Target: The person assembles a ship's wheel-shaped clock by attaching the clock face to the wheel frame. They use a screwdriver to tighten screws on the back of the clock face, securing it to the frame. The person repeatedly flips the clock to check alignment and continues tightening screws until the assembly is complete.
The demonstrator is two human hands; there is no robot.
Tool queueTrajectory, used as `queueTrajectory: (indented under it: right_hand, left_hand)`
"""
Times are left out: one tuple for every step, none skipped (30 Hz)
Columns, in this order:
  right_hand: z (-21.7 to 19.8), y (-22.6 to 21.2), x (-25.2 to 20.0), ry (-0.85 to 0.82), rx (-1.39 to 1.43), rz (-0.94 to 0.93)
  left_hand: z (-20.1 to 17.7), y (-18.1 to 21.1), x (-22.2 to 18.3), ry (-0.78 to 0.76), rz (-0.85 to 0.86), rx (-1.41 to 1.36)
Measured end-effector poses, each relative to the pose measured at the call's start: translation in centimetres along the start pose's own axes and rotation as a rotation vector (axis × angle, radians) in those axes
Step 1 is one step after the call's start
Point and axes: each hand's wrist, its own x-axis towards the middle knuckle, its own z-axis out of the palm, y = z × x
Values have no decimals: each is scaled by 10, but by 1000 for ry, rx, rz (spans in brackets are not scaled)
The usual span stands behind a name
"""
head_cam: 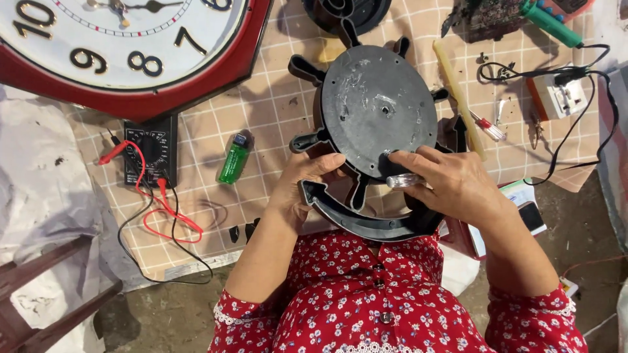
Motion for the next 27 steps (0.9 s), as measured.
queueTrajectory:
  right_hand:
    - [1, 2, 0, -8, -9, -8]
    - [0, 1, 0, -13, -9, -10]
    - [-2, 1, 1, -2, 21, -11]
    - [-3, 1, 1, 8, 50, -11]
    - [-3, 0, 1, 7, 48, -13]
    - [-3, -1, 0, 24, 105, 2]
    - [-3, -2, 0, 41, 162, 17]
    - [-3, -3, 2, 40, 160, 15]
    - [-2, -4, 3, 68, 144, 20]
    - [-2, -5, 3, 95, 127, 24]
    - [4, -3, 2, 98, 125, 26]
    - [9, -2, 2, 144, 173, 50]
    - [13, 1, 3, 191, 217, 71]
    - [14, 7, 4, 194, 211, 68]
    - [16, 12, 6, 205, 189, 111]
    - [18, 17, 7, 215, 168, 153]
    - [17, 20, 15, 216, 165, 151]
    - [16, 23, 23, 205, 199, 161]
    - [15, 25, 31, 196, 231, 174]
    - [17, 27, 33, 197, 227, 176]
    - [20, 29, 35, 189, 271, 167]
    - [22, 30, 39, 180, 314, 159]
    - [15, 24, 39, 176, 312, 154]
    - [9, 17, 39, 123, 310, 102]
    - [4, 10, 40, 67, 310, 49]
    - [0, 4, 37, 61, 310, 44]
    - [-3, -3, 34, 28, 302, 39]
  left_hand:
    - [4, 2, 0, -10, 10, -4]
    - [7, 5, -2, -7, 9, -9]
    - [9, 9, -4, -9, 17, 8]
    - [13, 12, -7, -11, 24, 24]
    - [9, 7, -5, -11, 26, 22]
    - [6, 3, -3, -9, 19, 3]
    - [2, -1, -1, -8, 11, -14]
    - [-3, -5, 1, -9, 13, -17]
    - [-7, -9, 4, -6, 9, -9]
    - [-12, -14, 6, -2, 6, -2]
    - [-14, -14, 6, -6, 6, -1]
    - [-16, -15, 7, -18, 10, 5]
    - [-17, -14, 9, -32, 18, 8]
    - [-14, -13, 6, -38, 22, 6]
    - [-13, -13, 2, -5, -17, -15]
    - [-12, -13, -1, 29, -55, -36]
    - [-8, -9, -2, 27, -54, -37]
    - [-4, -5, -3, 18, -49, -37]
    - [0, -1, -4, 6, -47, -36]
    - [-1, -2, -3, 2, -48, -37]
    - [-1, -2, -2, 5, -47, -44]
    - [-2, -2, -1, 7, -45, -51]
    - [-1, -1, -4, 8, -42, -56]
    - [0, 1, -6, 5, -35, -53]
    - [0, 2, -9, 4, -27, -51]
    - [-3, -1, -9, 9, -24, -57]
    - [-6, -4, -9, 20, -29, -51]
